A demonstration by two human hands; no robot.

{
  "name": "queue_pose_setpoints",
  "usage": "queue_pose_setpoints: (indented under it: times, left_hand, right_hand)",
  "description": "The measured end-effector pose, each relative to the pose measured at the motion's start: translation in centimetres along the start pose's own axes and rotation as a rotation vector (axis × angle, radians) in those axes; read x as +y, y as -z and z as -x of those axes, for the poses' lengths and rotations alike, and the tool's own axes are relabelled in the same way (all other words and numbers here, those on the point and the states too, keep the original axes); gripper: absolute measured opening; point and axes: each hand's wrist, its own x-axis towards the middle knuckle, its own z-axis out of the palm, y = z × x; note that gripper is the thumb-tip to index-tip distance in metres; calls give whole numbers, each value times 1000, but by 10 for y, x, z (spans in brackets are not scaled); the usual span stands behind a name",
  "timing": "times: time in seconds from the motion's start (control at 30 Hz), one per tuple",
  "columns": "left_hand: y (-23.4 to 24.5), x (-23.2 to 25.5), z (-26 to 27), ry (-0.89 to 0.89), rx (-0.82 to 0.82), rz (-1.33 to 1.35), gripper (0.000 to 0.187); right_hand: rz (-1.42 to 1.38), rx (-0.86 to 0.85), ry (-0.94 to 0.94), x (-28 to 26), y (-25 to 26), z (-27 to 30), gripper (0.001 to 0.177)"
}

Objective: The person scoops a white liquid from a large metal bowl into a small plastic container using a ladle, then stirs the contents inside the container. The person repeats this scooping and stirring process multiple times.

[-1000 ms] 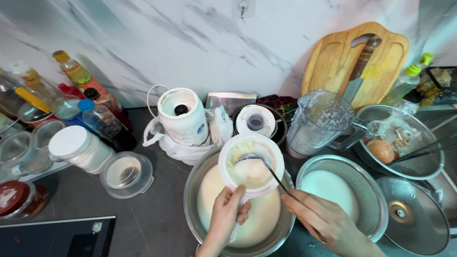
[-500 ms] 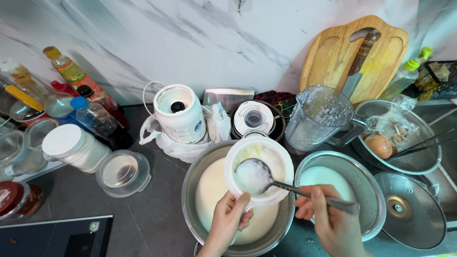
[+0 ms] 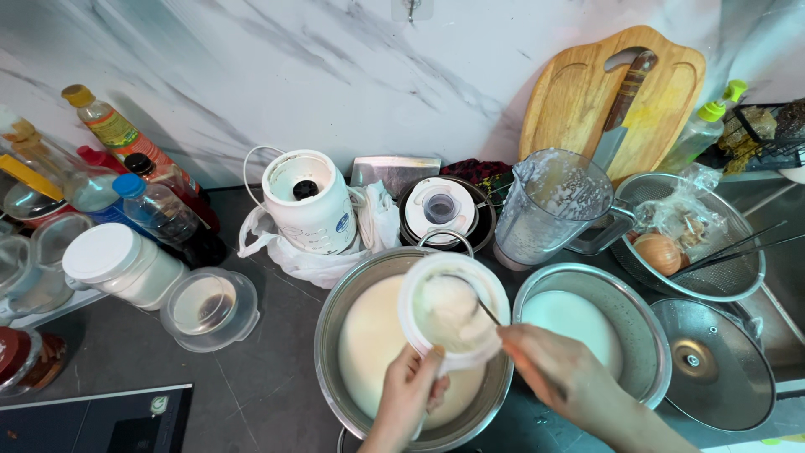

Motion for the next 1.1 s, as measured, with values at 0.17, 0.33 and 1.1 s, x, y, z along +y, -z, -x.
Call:
queue_pose_setpoints:
  times: [0.17,0.33,1.1]
  left_hand:
    - [-5,29,-4,73,10,178,19]
    - [-3,35,-4,75,-11,142,20]
    - [-11,80,3,164,-96,44,17]
  right_hand:
    - [245,23,264,5,-2,16,35]
    - [291,107,256,-10,11,22,37]
    - [287,-42,220,2,29,31,45]
